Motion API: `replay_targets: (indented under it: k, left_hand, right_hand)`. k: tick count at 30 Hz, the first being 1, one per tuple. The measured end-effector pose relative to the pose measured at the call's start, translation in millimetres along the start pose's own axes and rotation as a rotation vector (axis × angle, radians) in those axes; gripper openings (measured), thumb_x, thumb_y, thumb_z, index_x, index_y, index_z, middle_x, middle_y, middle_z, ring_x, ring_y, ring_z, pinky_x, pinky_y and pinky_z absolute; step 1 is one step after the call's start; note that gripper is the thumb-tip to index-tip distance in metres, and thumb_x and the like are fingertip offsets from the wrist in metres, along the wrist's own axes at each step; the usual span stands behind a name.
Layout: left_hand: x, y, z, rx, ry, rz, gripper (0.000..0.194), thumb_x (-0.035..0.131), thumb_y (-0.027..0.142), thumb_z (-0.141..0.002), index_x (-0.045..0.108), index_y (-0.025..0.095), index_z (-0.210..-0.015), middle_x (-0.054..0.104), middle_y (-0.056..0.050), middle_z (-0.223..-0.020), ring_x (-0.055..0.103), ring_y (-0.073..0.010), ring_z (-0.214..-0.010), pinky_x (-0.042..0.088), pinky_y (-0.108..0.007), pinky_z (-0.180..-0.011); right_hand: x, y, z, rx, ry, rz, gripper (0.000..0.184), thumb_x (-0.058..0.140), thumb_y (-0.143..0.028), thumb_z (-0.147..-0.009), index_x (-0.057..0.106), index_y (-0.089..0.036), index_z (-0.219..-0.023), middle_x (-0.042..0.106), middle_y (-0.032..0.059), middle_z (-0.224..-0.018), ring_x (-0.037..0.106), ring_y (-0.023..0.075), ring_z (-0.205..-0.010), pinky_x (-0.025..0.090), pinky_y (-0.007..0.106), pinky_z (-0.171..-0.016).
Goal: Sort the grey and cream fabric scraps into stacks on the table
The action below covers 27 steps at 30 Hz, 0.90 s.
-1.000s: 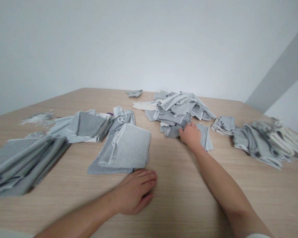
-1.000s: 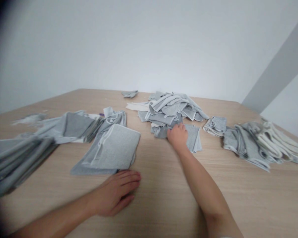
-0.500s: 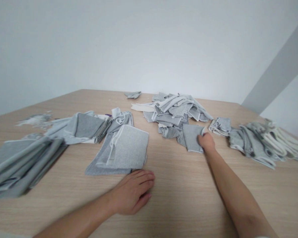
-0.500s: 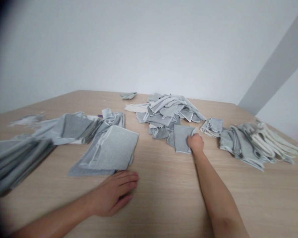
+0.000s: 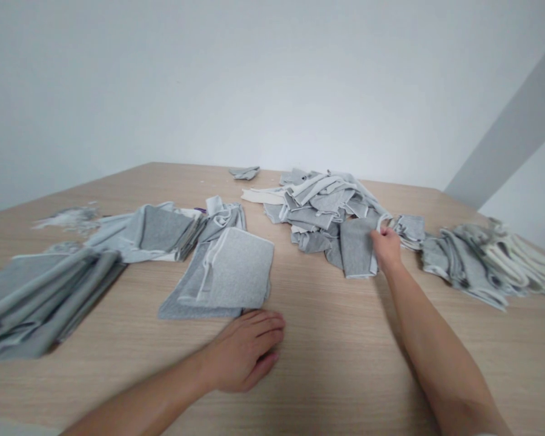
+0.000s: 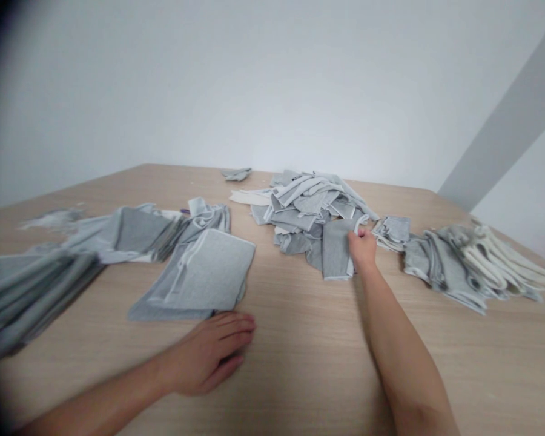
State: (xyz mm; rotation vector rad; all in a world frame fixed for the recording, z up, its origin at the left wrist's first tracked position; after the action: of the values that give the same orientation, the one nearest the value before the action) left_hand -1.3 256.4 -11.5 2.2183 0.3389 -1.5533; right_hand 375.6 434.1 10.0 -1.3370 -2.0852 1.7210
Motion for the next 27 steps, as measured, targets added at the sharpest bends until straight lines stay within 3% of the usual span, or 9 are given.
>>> replay_targets:
  k: [4,9,13,16,21,24,27]
  left_hand:
    - [-1.0,0.1,0.2,-0.007,0.013,0.015,0.032,0.053,0.022,-0.083,0.058,0.018,-0.115,0.063,-0.011,-0.122,0.056,-0.0272,-0.117,0.048,-0.043,-0.099]
    - [-0.5,0.1,0.3,-0.007,0.008,0.028,0.032,0.054,0.022,-0.083,0.058,0.018,-0.115,0.063,-0.011,-0.122,0.056,-0.0267,-0.117,0.047,-0.042,-0.1]
    - [-0.4,-0.2,0.7,-0.008,0.013,0.034,0.033,0.054,0.022,-0.084,0.058,0.018,-0.117,0.062,-0.012,-0.123,0.056,-0.0269,-0.118,0.047,-0.043,-0.101]
    - [-0.5,-0.3,1.0,-0.007,0.015,0.041,0.034,0.054,0.022,-0.083,0.058,0.018,-0.117,0.062,-0.012,-0.124,0.056,-0.0268,-0.119,0.047,-0.043,-0.101]
    - [-0.2,-0.6,0.2,-0.014,-0.012,0.047,0.036,0.054,0.022,-0.083,0.058,0.018,-0.119,0.062,-0.011,-0.124,0.055,-0.0271,-0.12,0.046,-0.043,-0.101]
    - [-1.2,0.0,-1.3,-0.019,-0.018,0.057,0.035,0.054,0.022,-0.083,0.059,0.018,-0.117,0.061,-0.011,-0.125,0.055,-0.0272,-0.119,0.045,-0.044,-0.1]
    - [-3.0,1.1,-3.4,-0.027,-0.009,0.066,0.032,0.054,0.023,-0.082,0.06,0.018,-0.113,0.063,-0.012,-0.12,0.057,-0.0272,-0.113,0.046,-0.044,-0.098]
  right_hand:
    - [-7.8,-24.7,5.4,-0.01,0.025,-0.211,0.016,0.052,-0.03,-0.063,0.045,-0.019,-0.073,0.044,-0.0058,-0.06,0.039,0.0097,-0.053,0.032,0.021,-0.049]
    - [-21.4,-73.8,23.1,-0.101,0.006,-0.401,0.02,0.053,-0.026,-0.058,0.041,-0.021,-0.073,0.042,-0.0069,-0.062,0.038,0.0085,-0.053,0.03,0.02,-0.05]
    - [-30.9,-120.6,53.4,-0.239,-0.141,-0.627,0.028,0.056,-0.023,-0.056,0.041,-0.023,-0.079,0.043,-0.0077,-0.063,0.039,0.0087,-0.052,0.029,0.019,-0.049]
    - [-38.9,-146.1,77.0,-0.264,-0.255,-0.709,0.033,0.058,-0.021,-0.058,0.041,-0.024,-0.086,0.045,-0.0082,-0.062,0.04,0.009,-0.049,0.03,0.02,-0.048]
    - [-50.2,-167.6,110.4,-0.244,-0.429,-0.8,0.041,0.059,-0.023,-0.06,0.043,-0.026,-0.098,0.06,-0.0029,-0.076,0.058,0.0151,-0.061,0.042,0.025,-0.055]
    - [-53.5,-173.5,124.7,-0.259,-0.444,-0.814,0.044,0.055,-0.029,-0.061,0.044,-0.026,-0.103,0.065,0.0031,-0.09,0.065,0.0207,-0.076,0.046,0.03,-0.06]
    - [-45.2,-173.0,129.8,-0.215,-0.476,-0.756,0.048,0.052,-0.034,-0.062,0.044,-0.025,-0.108,0.066,0.0045,-0.095,0.066,0.0216,-0.08,0.046,0.031,-0.06]
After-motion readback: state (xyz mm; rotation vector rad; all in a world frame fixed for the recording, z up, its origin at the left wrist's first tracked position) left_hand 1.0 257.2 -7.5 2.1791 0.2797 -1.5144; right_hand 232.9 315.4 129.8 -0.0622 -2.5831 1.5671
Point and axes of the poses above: each hand's wrist, its own z-axis away from the middle knuckle, its own x-axis out of the palm, y = z × x, the point moved 5 cm from there along -z, towards the middle knuckle
